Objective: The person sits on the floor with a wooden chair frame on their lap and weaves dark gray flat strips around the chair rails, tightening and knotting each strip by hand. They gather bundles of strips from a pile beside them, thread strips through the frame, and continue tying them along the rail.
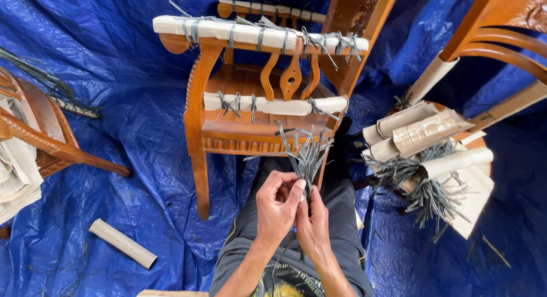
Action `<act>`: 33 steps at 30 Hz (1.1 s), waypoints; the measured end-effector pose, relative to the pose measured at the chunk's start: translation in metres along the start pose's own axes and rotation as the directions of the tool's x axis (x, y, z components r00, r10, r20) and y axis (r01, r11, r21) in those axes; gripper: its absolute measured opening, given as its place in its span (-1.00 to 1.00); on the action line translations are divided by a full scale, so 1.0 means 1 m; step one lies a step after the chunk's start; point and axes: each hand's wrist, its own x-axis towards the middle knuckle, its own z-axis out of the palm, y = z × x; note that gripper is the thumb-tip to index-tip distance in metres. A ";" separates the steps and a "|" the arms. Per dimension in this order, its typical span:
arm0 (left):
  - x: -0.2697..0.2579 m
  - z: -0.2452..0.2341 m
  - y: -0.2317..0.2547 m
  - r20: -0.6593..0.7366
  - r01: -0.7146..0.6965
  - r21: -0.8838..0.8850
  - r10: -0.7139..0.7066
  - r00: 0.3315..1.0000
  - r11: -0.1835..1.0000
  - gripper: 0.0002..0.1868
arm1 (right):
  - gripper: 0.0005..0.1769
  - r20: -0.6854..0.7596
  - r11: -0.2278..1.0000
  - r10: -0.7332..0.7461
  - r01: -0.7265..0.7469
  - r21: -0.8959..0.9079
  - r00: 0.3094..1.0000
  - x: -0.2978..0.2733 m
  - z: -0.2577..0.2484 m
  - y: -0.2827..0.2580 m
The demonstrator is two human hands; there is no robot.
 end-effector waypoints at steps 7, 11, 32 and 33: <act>0.025 0.010 -0.023 0.054 0.132 -0.139 -0.126 0.991 0.981 -0.91 | -0.81 -0.004 0.987 0.133 -0.132 0.086 0.991 0.030 0.000 0.010; 0.047 0.014 -0.030 0.112 0.181 -0.260 -0.156 0.981 0.948 -0.92 | -0.77 0.002 0.969 0.116 -0.114 0.219 0.993 0.057 0.004 0.009; 0.071 0.034 -0.022 0.108 0.252 -0.446 -0.227 0.968 0.859 -0.72 | -0.74 0.011 0.911 0.209 -0.199 0.362 0.978 0.073 -0.003 0.025; 0.071 0.034 -0.022 0.109 0.254 -0.445 -0.229 0.967 0.859 -0.72 | -0.74 0.010 0.910 0.211 -0.200 0.363 0.977 0.073 -0.003 0.024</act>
